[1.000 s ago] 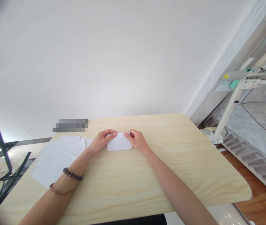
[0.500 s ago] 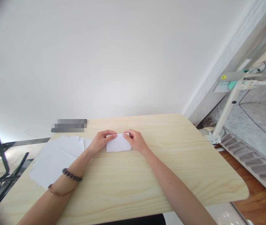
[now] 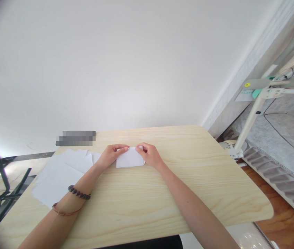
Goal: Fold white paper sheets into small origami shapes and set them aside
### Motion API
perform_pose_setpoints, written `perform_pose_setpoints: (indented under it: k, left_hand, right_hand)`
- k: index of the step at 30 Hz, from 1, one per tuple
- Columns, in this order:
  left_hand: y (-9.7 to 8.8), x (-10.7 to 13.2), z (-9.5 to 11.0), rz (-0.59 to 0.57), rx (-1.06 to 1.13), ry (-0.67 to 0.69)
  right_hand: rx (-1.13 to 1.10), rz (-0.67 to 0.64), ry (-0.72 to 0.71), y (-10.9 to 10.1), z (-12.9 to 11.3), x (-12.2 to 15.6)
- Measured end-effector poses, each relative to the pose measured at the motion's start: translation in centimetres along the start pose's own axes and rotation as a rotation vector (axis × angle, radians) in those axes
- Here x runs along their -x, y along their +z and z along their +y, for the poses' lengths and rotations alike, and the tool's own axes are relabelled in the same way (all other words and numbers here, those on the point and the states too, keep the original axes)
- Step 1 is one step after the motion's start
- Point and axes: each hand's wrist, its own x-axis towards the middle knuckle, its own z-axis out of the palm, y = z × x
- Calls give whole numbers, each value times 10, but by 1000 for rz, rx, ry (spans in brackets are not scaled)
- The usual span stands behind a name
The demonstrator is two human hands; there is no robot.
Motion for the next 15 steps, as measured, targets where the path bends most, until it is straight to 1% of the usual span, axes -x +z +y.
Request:
perform_pose_setpoints:
  k: [15]
  left_hand:
    - [-1, -2, -3, 2, 14, 7]
  right_hand:
    - [-44, -43, 17, 1, 3, 0]
